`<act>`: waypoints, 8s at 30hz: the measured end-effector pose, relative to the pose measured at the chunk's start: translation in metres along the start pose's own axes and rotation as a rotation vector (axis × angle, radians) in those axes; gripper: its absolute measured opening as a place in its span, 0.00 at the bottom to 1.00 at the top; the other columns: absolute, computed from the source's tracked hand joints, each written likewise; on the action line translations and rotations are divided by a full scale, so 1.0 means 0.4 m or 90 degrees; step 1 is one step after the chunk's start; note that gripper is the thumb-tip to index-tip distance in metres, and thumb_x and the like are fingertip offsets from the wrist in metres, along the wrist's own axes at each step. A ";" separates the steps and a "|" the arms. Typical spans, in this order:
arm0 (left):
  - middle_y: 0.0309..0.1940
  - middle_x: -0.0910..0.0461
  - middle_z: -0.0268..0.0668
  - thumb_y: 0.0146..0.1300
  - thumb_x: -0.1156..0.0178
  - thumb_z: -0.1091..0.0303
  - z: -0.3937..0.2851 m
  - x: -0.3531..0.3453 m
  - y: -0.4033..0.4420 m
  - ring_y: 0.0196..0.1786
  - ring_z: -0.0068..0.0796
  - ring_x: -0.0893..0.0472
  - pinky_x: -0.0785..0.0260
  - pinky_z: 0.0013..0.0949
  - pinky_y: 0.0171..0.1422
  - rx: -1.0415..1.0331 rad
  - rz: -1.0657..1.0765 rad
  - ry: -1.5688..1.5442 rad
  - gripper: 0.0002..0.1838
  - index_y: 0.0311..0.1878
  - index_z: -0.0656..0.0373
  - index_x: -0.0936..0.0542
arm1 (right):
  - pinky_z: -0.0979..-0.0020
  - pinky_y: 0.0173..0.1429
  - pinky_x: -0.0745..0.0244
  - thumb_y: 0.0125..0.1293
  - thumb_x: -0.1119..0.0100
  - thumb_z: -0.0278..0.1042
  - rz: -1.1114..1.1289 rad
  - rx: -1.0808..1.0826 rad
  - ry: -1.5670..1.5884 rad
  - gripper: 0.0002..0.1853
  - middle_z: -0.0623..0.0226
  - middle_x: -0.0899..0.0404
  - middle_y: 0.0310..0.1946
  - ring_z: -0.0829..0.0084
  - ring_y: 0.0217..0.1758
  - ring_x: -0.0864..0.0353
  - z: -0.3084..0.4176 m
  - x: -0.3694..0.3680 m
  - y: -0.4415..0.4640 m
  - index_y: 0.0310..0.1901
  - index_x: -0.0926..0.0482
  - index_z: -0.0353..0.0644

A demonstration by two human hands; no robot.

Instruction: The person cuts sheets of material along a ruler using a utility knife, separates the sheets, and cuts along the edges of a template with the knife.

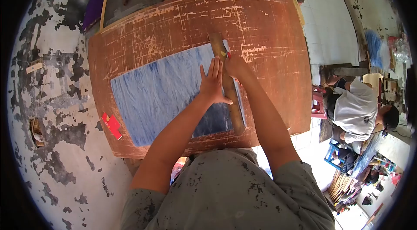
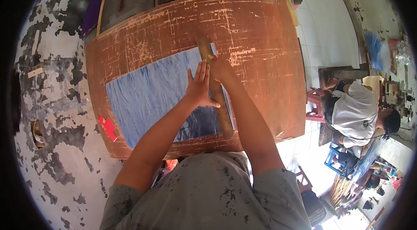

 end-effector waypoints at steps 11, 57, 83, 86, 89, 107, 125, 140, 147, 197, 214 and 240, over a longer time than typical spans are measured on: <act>0.91 0.74 0.55 0.32 0.24 0.12 -0.008 0.006 0.003 0.93 0.53 0.72 0.66 0.79 0.87 0.008 0.050 0.024 0.96 0.89 0.69 0.65 | 0.50 0.39 0.13 0.73 0.39 0.35 0.148 -0.085 -0.022 0.22 0.28 0.13 0.36 0.41 0.41 0.07 0.023 -0.005 -0.049 0.52 0.20 0.16; 0.90 0.78 0.57 0.33 0.28 0.09 -0.001 -0.001 0.017 0.92 0.54 0.77 0.70 0.82 0.86 0.001 0.068 0.044 0.96 0.88 0.72 0.66 | 0.45 0.46 0.15 0.66 0.35 0.32 -0.095 -0.101 0.040 0.16 0.31 0.14 0.38 0.36 0.44 0.10 0.002 -0.081 -0.215 0.40 0.14 0.21; 0.90 0.80 0.57 0.35 0.28 0.10 0.001 -0.004 0.020 0.92 0.56 0.77 0.70 0.79 0.87 0.000 0.063 0.060 0.96 0.88 0.69 0.70 | 0.47 0.56 0.17 0.76 0.45 0.50 0.106 -0.321 0.260 0.28 0.30 0.13 0.44 0.37 0.51 0.10 -0.142 -0.218 -0.667 0.55 0.17 0.26; 0.90 0.81 0.57 0.35 0.28 0.10 -0.002 -0.008 0.022 0.92 0.56 0.77 0.69 0.80 0.87 0.007 0.076 0.065 0.96 0.88 0.69 0.71 | 0.47 0.55 0.17 0.77 0.46 0.51 0.119 -0.279 0.261 0.28 0.29 0.13 0.44 0.36 0.51 0.10 -0.144 -0.215 -0.676 0.56 0.18 0.26; 0.89 0.82 0.58 0.35 0.28 0.10 -0.006 -0.003 0.026 0.92 0.58 0.77 0.67 0.80 0.86 0.009 0.080 0.072 0.96 0.88 0.70 0.71 | 0.46 0.54 0.17 0.78 0.46 0.52 0.002 -0.278 0.324 0.28 0.28 0.13 0.44 0.35 0.49 0.10 -0.112 -0.219 -0.661 0.53 0.17 0.26; 0.89 0.84 0.58 0.40 0.26 0.13 -0.010 0.010 0.026 0.91 0.58 0.79 0.68 0.80 0.87 0.021 0.122 0.072 0.94 0.88 0.69 0.72 | 0.44 0.57 0.16 0.74 0.35 0.42 -0.086 -0.266 0.260 0.22 0.36 0.13 0.52 0.37 0.58 0.12 -0.055 -0.174 -0.397 0.58 0.19 0.29; 0.89 0.82 0.59 0.37 0.30 0.08 -0.017 0.006 0.023 0.91 0.57 0.80 0.65 0.79 0.87 0.020 0.130 0.104 0.96 0.88 0.70 0.71 | 0.42 0.57 0.16 0.82 0.49 0.45 0.161 -0.258 0.144 0.23 0.34 0.13 0.52 0.33 0.56 0.12 -0.029 -0.148 -0.587 0.64 0.22 0.33; 0.91 0.75 0.56 0.34 0.25 0.11 -0.017 0.018 0.012 0.93 0.54 0.70 0.61 0.77 0.88 0.029 0.044 0.075 0.96 0.89 0.68 0.68 | 0.43 0.58 0.17 0.79 0.45 0.40 0.148 -0.254 0.158 0.20 0.31 0.13 0.50 0.37 0.55 0.10 -0.098 -0.210 -0.850 0.57 0.20 0.28; 0.90 0.62 0.61 0.64 0.33 0.24 -0.030 -0.115 -0.137 0.92 0.59 0.60 0.60 0.73 0.89 0.002 -0.135 -0.081 0.69 0.88 0.69 0.51 | 0.46 0.57 0.17 0.74 0.33 0.44 -0.122 -0.273 0.327 0.24 0.42 0.12 0.47 0.41 0.52 0.11 -0.177 -0.156 -0.763 0.60 0.20 0.32; 0.92 0.55 0.46 0.57 0.21 0.34 0.114 -0.343 -0.540 0.92 0.53 0.52 0.55 0.64 0.90 -0.056 -0.261 -0.124 0.64 0.89 0.51 0.42 | 0.52 0.58 0.14 0.64 0.21 0.45 -0.344 -0.126 0.251 0.30 0.54 0.18 0.63 0.47 0.57 0.12 -0.159 -0.267 -0.885 0.65 0.21 0.45; 0.90 0.55 0.57 0.60 0.30 0.24 0.427 -0.507 -0.872 0.92 0.57 0.56 0.63 0.67 0.90 0.192 -0.414 -0.200 0.66 0.88 0.60 0.44 | 0.51 0.51 0.17 0.63 0.21 0.53 -0.171 -0.246 0.146 0.24 0.49 0.10 0.37 0.46 0.46 0.09 -0.203 -0.283 -0.881 0.49 0.11 0.41; 0.89 0.51 0.57 0.52 0.21 0.32 0.427 -0.447 -0.823 0.91 0.60 0.51 0.56 0.66 0.89 0.041 -0.359 -0.225 0.64 0.85 0.60 0.37 | 0.60 0.46 0.24 0.67 0.19 0.49 -0.573 -0.319 0.399 0.25 0.66 0.20 0.27 0.68 0.34 0.24 -0.470 -0.215 -0.905 0.42 0.16 0.31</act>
Point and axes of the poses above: each hand's wrist, its own y-axis towards the middle knuckle, its own x-axis out of the back of the hand, z = x × y, the point moved 4 cm from there along y, towards the middle knuckle
